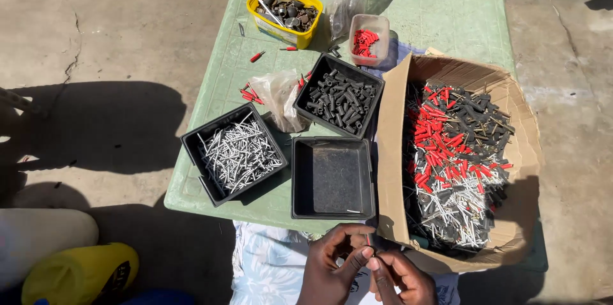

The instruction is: Assemble red plastic inserts into black fastener bodies and place them in a cardboard box

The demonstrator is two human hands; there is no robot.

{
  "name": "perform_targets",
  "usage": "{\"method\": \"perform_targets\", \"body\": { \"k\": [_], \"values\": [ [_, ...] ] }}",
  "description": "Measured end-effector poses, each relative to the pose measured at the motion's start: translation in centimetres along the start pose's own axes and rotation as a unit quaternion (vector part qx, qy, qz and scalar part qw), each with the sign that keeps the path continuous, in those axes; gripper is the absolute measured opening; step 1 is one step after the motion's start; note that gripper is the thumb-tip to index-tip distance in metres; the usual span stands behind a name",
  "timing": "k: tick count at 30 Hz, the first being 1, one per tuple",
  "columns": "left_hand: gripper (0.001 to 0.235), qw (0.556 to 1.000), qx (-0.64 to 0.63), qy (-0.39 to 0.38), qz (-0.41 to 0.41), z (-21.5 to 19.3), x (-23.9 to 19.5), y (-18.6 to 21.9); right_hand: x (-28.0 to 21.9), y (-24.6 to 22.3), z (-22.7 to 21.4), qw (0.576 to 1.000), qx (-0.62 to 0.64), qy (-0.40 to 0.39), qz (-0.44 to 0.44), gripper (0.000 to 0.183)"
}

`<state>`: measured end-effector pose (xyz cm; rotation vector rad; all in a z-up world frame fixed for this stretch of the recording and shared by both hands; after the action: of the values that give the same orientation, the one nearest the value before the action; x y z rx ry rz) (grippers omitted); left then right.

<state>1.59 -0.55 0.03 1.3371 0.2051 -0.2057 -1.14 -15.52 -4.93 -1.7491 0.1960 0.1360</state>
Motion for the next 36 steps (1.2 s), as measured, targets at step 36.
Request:
{"method": "perform_targets", "body": {
  "k": [36],
  "values": [
    [0.04,0.972,-0.214,0.1,-0.001,-2.9,2.8,0.4,0.4,-0.8,1.6,0.992,-0.11,0.048,-0.036,0.027]
  ]
}}
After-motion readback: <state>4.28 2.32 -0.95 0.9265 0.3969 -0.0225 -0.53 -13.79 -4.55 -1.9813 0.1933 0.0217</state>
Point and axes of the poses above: each hand's wrist, its own x-axis towards the middle knuckle, its own z-axis out of the palm, y = z × x, the point moved 1 cm from there along x, towards the middle knuckle, and after that the axes turned 4 degrees about -y, right-handed, at the moved point
